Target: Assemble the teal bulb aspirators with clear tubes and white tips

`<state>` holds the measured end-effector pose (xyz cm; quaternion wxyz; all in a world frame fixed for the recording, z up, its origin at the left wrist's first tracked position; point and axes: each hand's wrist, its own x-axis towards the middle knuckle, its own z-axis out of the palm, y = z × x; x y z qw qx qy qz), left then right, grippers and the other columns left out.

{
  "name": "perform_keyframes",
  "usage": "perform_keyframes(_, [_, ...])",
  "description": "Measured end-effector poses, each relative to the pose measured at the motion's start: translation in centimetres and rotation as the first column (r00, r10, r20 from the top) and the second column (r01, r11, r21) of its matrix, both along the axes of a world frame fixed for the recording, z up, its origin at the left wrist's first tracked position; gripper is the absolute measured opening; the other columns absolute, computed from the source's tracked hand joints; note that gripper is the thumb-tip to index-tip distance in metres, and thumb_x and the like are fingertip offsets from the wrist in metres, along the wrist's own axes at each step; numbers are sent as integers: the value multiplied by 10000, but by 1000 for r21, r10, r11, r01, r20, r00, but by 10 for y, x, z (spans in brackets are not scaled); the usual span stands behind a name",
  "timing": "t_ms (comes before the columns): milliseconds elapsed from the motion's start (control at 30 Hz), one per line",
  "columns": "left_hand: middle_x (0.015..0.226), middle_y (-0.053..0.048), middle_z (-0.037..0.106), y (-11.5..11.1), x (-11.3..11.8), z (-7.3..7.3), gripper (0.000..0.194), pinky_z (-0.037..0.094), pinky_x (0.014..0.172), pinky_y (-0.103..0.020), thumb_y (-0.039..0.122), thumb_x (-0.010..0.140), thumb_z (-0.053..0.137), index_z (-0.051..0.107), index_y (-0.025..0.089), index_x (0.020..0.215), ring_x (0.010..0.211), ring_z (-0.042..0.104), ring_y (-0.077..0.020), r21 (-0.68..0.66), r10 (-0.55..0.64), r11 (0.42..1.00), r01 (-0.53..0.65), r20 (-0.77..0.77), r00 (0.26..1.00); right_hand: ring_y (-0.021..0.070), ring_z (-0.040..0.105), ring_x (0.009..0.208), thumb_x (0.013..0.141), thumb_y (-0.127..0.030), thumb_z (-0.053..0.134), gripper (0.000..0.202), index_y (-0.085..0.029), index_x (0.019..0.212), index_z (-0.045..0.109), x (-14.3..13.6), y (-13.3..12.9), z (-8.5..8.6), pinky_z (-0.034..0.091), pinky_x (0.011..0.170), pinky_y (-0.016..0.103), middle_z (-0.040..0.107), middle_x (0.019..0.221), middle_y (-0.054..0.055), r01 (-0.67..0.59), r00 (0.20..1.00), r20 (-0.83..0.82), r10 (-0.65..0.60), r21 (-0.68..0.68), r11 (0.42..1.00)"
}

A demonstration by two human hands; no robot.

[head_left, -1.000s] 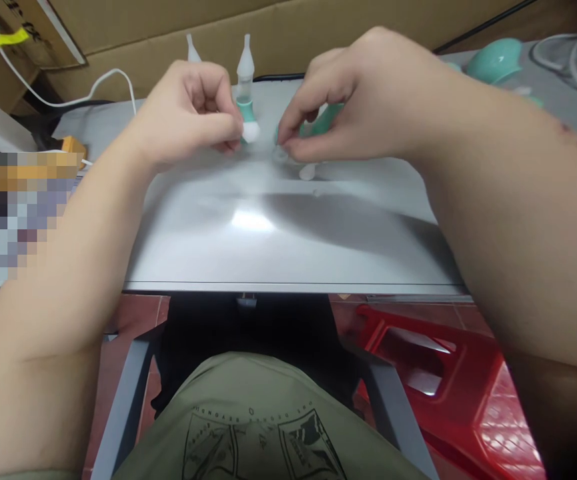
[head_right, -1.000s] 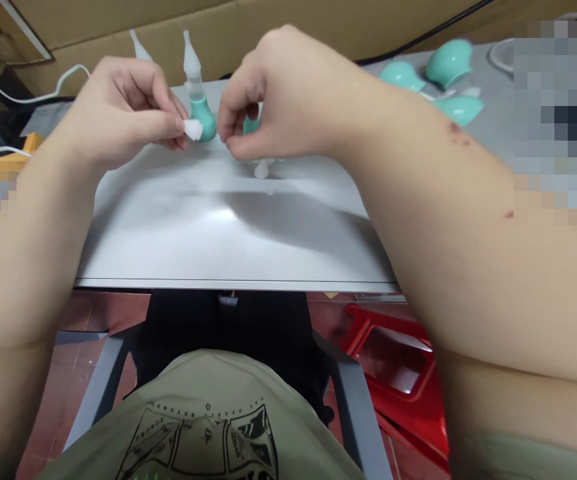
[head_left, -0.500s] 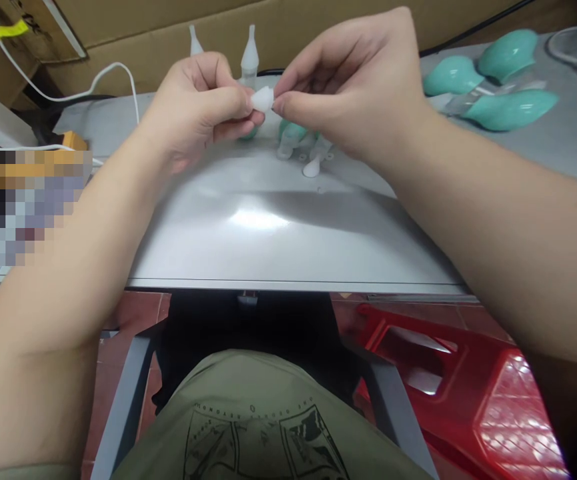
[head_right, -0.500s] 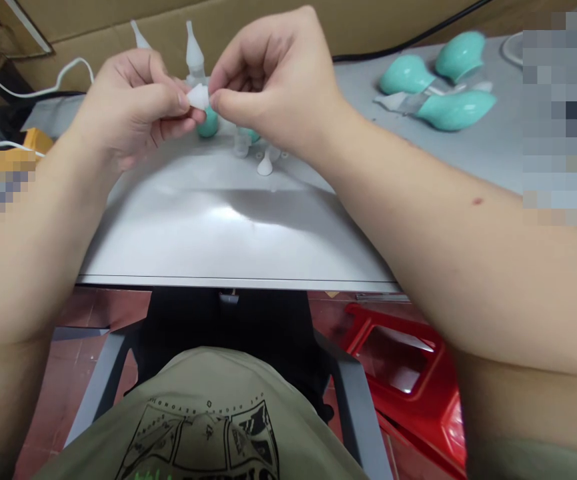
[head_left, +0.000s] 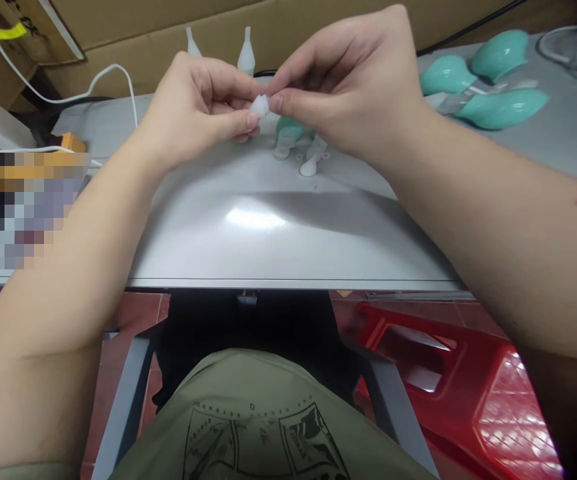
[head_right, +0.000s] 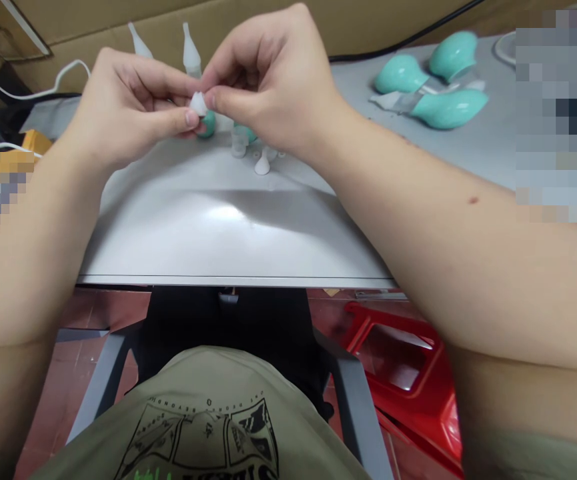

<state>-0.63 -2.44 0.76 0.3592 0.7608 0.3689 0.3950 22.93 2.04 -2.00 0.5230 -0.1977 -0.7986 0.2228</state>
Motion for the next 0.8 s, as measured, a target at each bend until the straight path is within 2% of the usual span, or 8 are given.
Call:
perform_keyframes(67, [955, -31, 858, 7, 0, -3, 503, 710, 899, -466, 652, 752, 1099, 916, 281, 1038, 906, 801, -282, 90, -51, 995, 46, 57, 997, 103, 745, 813, 908, 24, 803, 194, -135, 998, 871, 2, 1, 2, 580, 741, 208, 831, 925, -15, -27, 1000, 13, 27, 27, 999])
perform_keyframes(167, [914, -27, 861, 20, 1, -10, 560, 705, 799, -423, 684, 675, 1127, 917, 289, 1012, 820, 795, -256, 150, -100, 985, 83, 108, 989, 76, 765, 868, 970, -62, 767, 175, -188, 1029, 874, 5, 2, 4, 584, 786, 157, 836, 959, -38, -37, 996, 81, 30, 80, 996])
perform_keyframes(333, [921, -40, 872, 25, 1, -16, 578, 698, 728, -335, 657, 737, 1130, 933, 217, 1057, 771, 790, -198, 241, -146, 966, 95, 206, 968, 112, 771, 915, 988, -108, 776, 167, -209, 1073, 877, 8, 1, 4, 605, 843, 195, 827, 1002, -22, 28, 994, 98, -44, 154, 988])
perform_keyframes(467, [941, -33, 881, 23, 2, -16, 527, 704, 738, -304, 585, 750, 1147, 929, 215, 1055, 792, 803, -176, 257, -172, 960, 106, 249, 953, 109, 735, 895, 1001, -108, 776, 126, -177, 1061, 862, 6, -2, 3, 578, 832, 218, 800, 992, -16, 13, 997, 80, -22, 114, 993])
perform_keyframes(600, [942, -19, 882, 23, 2, -17, 556, 708, 737, -313, 617, 730, 1147, 920, 219, 1045, 796, 803, -172, 246, -151, 965, 87, 255, 955, 104, 716, 891, 1030, -155, 795, 46, -164, 1054, 833, 4, -5, 5, 567, 834, 217, 787, 1008, 1, 23, 996, 86, -30, 80, 997])
perform_keyframes(700, [959, -15, 884, 22, 0, -15, 555, 721, 763, -359, 629, 732, 1143, 922, 224, 1041, 824, 820, -200, 271, -136, 960, 69, 236, 962, 116, 701, 868, 1038, -214, 816, 12, -207, 1028, 813, 5, -6, 7, 591, 842, 227, 775, 1005, 1, 31, 993, 111, -34, 29, 999])
perform_keyframes(800, [1018, -15, 889, 19, -3, -14, 495, 723, 878, -424, 622, 770, 1121, 925, 260, 1044, 946, 845, -246, 291, -60, 957, 11, 158, 986, 126, 673, 845, 1026, -267, 844, 56, -231, 1009, 804, 6, -5, 8, 618, 864, 237, 760, 989, -6, 15, 990, 140, -14, -8, 1000])
